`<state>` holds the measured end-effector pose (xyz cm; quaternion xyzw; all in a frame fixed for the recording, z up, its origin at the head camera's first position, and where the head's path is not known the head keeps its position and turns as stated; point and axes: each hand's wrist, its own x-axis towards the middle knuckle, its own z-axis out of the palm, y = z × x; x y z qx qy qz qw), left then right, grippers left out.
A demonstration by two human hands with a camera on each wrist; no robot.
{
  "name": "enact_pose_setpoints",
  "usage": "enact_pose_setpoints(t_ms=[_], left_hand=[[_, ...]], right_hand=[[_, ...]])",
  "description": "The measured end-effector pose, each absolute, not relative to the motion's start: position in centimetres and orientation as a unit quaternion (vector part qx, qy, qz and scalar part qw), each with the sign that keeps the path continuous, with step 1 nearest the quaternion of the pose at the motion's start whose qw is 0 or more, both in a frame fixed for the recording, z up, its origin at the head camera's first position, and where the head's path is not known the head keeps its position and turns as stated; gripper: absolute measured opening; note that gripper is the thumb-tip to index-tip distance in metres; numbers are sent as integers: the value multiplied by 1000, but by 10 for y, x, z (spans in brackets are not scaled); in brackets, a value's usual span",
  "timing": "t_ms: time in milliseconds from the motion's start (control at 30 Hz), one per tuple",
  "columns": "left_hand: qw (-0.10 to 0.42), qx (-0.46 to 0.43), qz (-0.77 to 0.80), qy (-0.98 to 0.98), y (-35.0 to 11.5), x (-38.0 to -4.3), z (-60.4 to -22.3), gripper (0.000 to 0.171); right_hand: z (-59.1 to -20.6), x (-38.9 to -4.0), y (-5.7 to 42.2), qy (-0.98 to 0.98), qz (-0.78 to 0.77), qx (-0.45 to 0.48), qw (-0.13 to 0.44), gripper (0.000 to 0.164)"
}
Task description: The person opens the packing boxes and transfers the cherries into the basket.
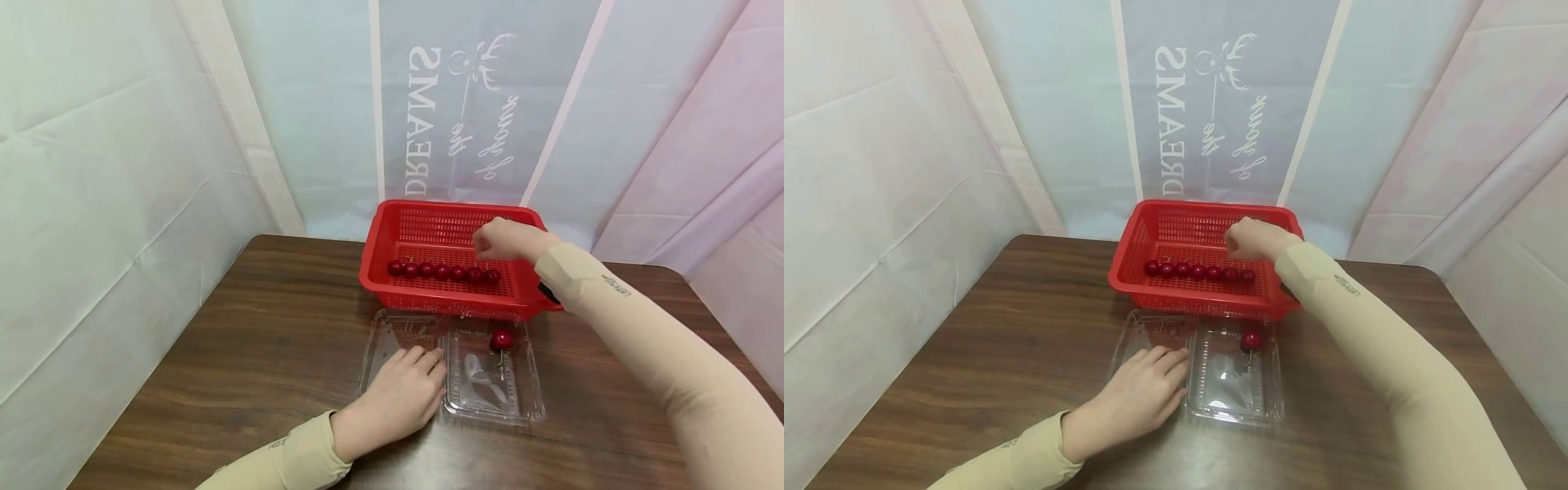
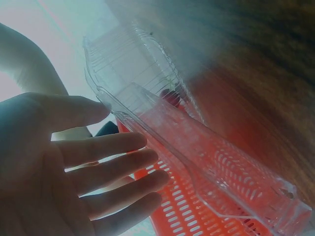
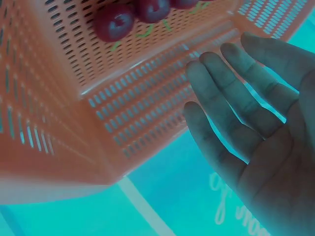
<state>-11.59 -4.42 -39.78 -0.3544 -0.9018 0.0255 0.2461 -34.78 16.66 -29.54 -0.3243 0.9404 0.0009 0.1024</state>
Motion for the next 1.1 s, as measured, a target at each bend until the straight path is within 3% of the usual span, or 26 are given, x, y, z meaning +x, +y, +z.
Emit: enact_pose_setpoints(t_ms=[533,1100], left_hand=[[240,-351,23,-905,-46,-115,-397,28],[242,-353,23,-903,-44,-114,-397,27]], right_hand=[[-284,-306,163,919,-42,-390,27,7],[-296,-261,167,907,-44,-410,-79,11]])
